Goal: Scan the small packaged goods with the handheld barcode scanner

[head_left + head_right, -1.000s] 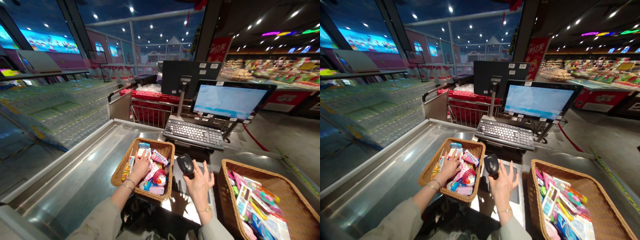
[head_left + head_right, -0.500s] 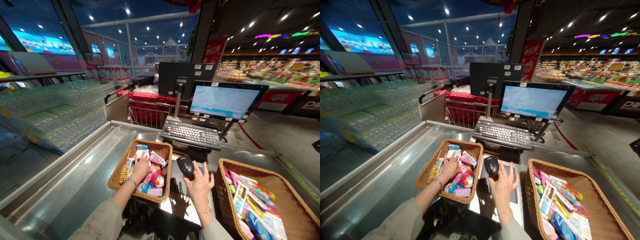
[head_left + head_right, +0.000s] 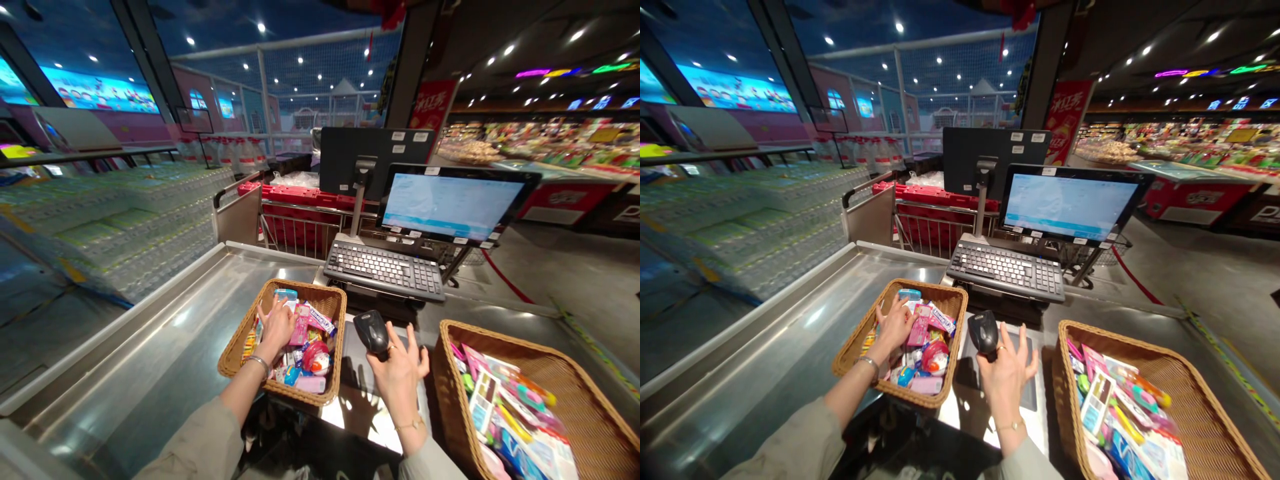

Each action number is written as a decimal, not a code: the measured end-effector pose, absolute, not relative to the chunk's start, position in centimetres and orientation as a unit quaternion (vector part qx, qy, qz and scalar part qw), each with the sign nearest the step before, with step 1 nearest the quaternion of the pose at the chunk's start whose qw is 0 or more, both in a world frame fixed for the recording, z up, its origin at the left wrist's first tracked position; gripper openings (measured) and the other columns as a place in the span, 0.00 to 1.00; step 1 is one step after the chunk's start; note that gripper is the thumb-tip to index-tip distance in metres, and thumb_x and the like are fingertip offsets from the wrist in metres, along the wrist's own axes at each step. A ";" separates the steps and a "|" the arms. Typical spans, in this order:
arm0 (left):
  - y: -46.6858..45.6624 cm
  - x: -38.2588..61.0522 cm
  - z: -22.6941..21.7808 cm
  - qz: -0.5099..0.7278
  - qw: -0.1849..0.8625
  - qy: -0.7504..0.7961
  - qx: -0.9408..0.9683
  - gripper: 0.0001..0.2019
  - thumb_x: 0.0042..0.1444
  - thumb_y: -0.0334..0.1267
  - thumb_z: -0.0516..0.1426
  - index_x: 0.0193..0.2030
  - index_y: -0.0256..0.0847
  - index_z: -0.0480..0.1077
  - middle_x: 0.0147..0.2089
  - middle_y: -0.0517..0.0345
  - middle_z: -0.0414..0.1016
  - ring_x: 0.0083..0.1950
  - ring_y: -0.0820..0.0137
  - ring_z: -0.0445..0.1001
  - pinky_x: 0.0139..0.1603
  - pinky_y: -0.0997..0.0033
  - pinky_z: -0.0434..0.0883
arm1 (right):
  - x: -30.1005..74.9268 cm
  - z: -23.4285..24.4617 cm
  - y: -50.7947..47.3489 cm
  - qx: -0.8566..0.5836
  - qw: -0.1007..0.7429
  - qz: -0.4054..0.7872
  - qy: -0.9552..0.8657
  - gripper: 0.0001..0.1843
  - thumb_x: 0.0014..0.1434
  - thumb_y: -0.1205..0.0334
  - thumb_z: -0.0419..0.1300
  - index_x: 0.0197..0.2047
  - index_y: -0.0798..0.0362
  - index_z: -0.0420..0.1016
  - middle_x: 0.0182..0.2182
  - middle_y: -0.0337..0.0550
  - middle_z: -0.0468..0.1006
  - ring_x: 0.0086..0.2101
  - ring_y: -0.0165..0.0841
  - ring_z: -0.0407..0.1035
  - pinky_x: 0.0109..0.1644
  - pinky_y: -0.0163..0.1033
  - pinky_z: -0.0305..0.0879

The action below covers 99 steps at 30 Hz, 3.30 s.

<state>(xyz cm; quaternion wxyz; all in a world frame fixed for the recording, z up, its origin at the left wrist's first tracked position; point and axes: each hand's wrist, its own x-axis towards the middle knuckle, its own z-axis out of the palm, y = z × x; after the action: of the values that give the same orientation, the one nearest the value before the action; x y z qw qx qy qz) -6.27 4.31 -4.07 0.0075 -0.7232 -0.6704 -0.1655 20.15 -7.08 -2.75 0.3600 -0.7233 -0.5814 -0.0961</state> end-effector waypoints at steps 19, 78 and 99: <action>6.0 -9.5 -3.5 0.002 0.067 -0.573 -0.817 0.25 0.50 0.51 0.64 0.56 0.53 0.71 0.73 0.47 0.52 0.74 0.43 0.38 0.62 0.23 0.28 | 20.8 -2.4 -7.3 -0.729 0.360 -0.086 -0.576 0.12 0.52 0.56 0.54 0.34 0.49 0.77 0.53 0.43 0.76 0.64 0.48 0.50 0.62 0.62 0.36; 4.1 -3.5 -0.1 -0.187 0.138 -0.518 -0.823 0.21 0.53 0.49 0.61 0.52 0.44 0.70 0.70 0.45 0.56 0.74 0.46 0.44 0.66 0.23 0.34 | 21.3 -0.7 -7.6 -0.702 0.338 -0.109 -0.617 0.13 0.50 0.63 0.57 0.39 0.47 0.78 0.55 0.40 0.74 0.65 0.51 0.47 0.63 0.66 0.35; 3.3 -0.3 0.3 -0.230 0.167 -0.512 -0.810 0.21 0.55 0.48 0.60 0.54 0.44 0.70 0.71 0.46 0.54 0.74 0.46 0.44 0.66 0.24 0.34 | 20.8 -0.2 -8.2 -0.702 0.339 -0.068 -0.623 0.14 0.49 0.66 0.56 0.38 0.47 0.77 0.56 0.37 0.73 0.66 0.49 0.46 0.63 0.66 0.33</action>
<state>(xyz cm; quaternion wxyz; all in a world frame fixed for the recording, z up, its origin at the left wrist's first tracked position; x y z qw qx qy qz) -0.31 3.29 0.28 0.1672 -0.8103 -0.5122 -0.2304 20.84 -8.17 -0.17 0.3385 -0.7018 -0.6231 -0.0677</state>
